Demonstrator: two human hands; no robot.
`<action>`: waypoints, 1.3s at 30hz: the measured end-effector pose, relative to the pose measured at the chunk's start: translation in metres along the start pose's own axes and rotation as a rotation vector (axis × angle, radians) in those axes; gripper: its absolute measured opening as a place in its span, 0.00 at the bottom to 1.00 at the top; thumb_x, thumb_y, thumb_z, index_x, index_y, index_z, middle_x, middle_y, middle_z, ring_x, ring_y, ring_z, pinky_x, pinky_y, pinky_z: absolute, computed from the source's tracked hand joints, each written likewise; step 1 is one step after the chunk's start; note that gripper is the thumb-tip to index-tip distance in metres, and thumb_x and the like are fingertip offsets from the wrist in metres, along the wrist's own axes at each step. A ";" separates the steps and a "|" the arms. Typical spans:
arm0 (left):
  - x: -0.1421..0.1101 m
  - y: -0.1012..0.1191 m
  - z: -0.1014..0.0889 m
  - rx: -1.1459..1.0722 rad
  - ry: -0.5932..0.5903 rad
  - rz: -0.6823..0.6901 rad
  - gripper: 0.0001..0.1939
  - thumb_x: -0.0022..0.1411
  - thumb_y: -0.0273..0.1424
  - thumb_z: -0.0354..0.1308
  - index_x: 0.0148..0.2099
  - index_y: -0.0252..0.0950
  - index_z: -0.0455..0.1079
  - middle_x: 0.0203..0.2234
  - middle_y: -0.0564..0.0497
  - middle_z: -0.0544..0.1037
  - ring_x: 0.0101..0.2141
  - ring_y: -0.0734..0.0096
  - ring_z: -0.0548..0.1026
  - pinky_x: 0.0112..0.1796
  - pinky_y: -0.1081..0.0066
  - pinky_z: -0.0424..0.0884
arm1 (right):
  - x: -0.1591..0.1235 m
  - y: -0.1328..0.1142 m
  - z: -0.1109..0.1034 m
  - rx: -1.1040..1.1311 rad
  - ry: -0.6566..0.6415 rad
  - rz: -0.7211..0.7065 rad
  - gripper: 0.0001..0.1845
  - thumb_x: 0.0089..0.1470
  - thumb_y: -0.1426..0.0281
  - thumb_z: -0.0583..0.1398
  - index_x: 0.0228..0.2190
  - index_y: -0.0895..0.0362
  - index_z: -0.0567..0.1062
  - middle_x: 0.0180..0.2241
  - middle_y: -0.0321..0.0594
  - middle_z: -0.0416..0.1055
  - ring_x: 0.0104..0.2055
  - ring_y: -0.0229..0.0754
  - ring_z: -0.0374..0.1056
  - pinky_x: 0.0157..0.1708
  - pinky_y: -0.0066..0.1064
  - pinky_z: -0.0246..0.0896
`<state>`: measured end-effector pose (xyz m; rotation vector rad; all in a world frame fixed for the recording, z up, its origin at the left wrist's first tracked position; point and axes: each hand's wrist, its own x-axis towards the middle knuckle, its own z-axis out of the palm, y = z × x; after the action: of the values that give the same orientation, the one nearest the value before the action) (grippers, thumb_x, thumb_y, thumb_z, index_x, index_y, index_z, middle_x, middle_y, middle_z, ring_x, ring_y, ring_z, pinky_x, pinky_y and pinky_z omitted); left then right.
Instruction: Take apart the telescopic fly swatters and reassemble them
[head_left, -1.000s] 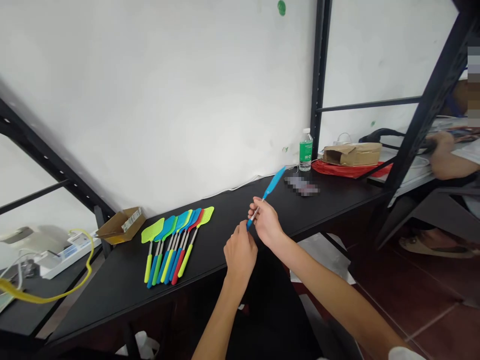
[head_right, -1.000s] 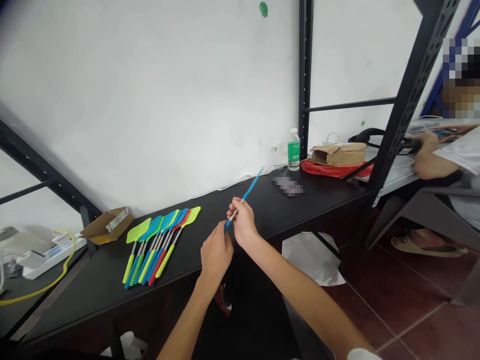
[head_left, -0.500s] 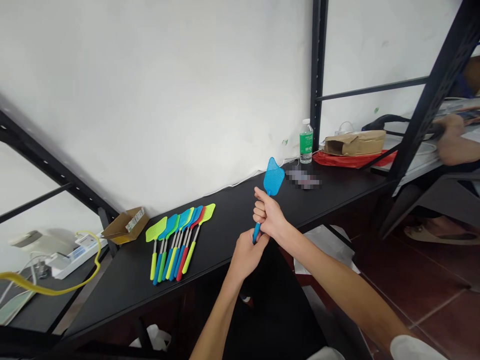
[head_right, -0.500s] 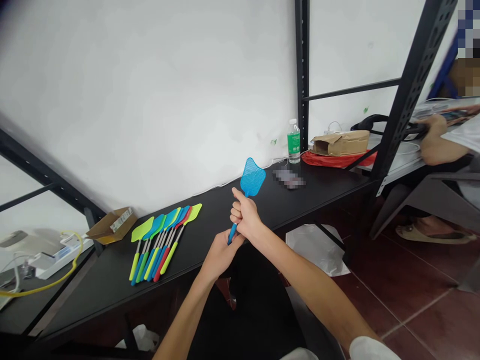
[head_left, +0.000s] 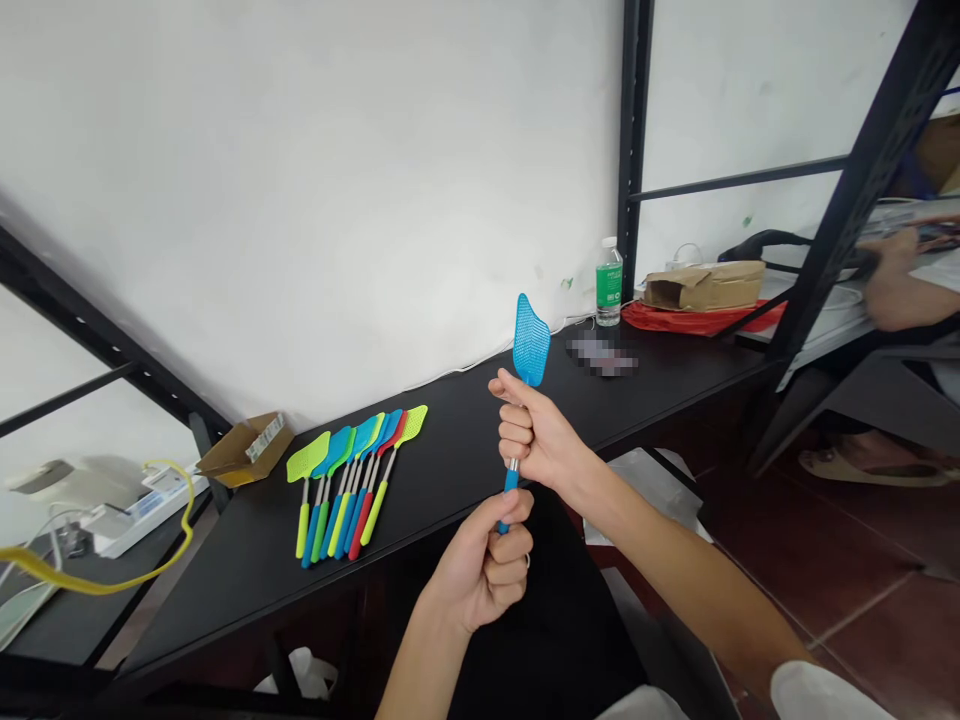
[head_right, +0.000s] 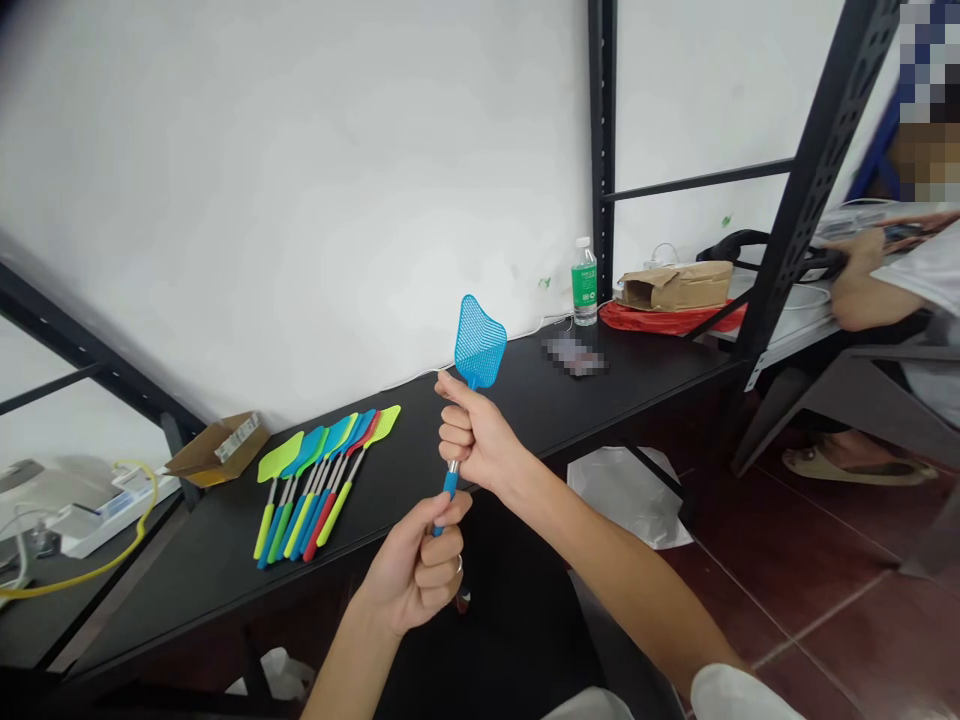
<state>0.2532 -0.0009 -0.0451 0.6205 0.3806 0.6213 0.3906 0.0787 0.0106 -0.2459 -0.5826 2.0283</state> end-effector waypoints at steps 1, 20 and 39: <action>-0.001 -0.004 0.001 -0.024 -0.034 -0.007 0.20 0.66 0.42 0.57 0.31 0.40 0.50 0.14 0.66 0.44 0.13 0.85 0.32 0.12 0.80 0.33 | -0.001 -0.004 -0.001 0.014 -0.034 0.008 0.16 0.51 0.61 0.69 0.30 0.55 0.68 0.13 0.18 0.34 0.15 0.28 0.27 0.13 0.23 0.25; -0.014 0.052 -0.077 1.472 1.067 0.320 0.33 0.65 0.30 0.49 0.71 0.40 0.49 0.48 0.41 0.73 0.39 0.63 0.74 0.39 0.66 0.70 | 0.025 -0.058 -0.049 -0.240 0.218 -0.270 0.09 0.49 0.68 0.60 0.32 0.55 0.66 0.20 0.29 0.57 0.19 0.32 0.50 0.15 0.23 0.37; 0.015 0.075 -0.124 2.130 1.233 0.051 0.31 0.72 0.44 0.38 0.69 0.37 0.58 0.67 0.36 0.58 0.66 0.41 0.55 0.61 0.43 0.53 | 0.040 -0.027 -0.049 -0.329 0.228 -0.157 0.09 0.51 0.64 0.57 0.34 0.56 0.66 0.22 0.31 0.61 0.21 0.32 0.52 0.17 0.22 0.38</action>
<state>0.1707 0.1086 -0.0928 2.2120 2.3158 0.3496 0.4110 0.1394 -0.0161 -0.6003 -0.7639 1.7182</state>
